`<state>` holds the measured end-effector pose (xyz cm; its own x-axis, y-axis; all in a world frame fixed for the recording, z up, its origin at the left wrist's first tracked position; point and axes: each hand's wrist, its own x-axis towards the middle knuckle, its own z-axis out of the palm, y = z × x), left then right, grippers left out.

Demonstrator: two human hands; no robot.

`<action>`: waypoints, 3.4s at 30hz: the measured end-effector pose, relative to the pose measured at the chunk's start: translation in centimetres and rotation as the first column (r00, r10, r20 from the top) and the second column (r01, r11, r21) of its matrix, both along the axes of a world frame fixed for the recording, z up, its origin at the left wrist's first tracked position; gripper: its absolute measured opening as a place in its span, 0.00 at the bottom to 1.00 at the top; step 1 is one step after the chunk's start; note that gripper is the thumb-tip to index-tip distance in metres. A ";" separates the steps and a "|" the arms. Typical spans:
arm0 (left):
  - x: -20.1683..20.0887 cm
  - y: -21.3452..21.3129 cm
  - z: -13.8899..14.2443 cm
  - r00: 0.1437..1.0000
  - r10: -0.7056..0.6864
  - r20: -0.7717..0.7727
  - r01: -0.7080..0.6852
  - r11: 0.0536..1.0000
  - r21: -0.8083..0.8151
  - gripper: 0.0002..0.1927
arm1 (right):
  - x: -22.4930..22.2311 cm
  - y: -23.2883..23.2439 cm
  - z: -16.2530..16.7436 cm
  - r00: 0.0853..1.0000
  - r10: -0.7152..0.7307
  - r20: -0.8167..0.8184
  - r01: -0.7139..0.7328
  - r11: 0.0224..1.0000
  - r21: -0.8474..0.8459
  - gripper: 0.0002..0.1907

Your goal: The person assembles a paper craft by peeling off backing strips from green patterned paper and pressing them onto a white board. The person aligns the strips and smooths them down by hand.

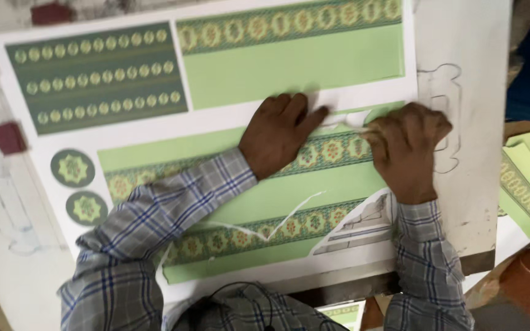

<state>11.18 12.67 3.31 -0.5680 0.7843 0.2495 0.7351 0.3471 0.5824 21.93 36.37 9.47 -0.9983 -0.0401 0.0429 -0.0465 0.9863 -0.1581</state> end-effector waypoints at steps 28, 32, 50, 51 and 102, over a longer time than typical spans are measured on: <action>-0.5 2.1 3.2 0.994 -0.056 -0.088 0.040 0.983 -0.178 0.29 | 1.6 1.5 1.0 0.949 -0.014 0.313 0.277 0.510 -0.815 0.13; -0.4 2.6 3.8 0.995 -0.082 -0.059 0.069 0.978 -0.198 0.31 | 1.8 0.4 1.0 0.994 -0.029 0.106 0.087 0.802 -0.591 0.18; 0.0 2.2 3.0 0.997 -0.054 -0.055 0.049 0.995 -0.085 0.33 | 1.3 -1.4 3.4 0.967 0.253 0.015 -0.249 0.960 -0.127 0.17; 0.1 1.7 2.5 0.996 -0.056 -0.075 0.050 0.995 -0.082 0.33 | 1.3 -1.8 3.6 0.968 0.252 0.022 -0.248 0.963 -0.106 0.18; 0.7 -0.2 -1.4 0.994 0.078 0.071 -0.082 0.995 0.056 0.12 | -1.4 2.0 4.3 0.787 0.103 0.608 0.060 0.969 -0.241 0.34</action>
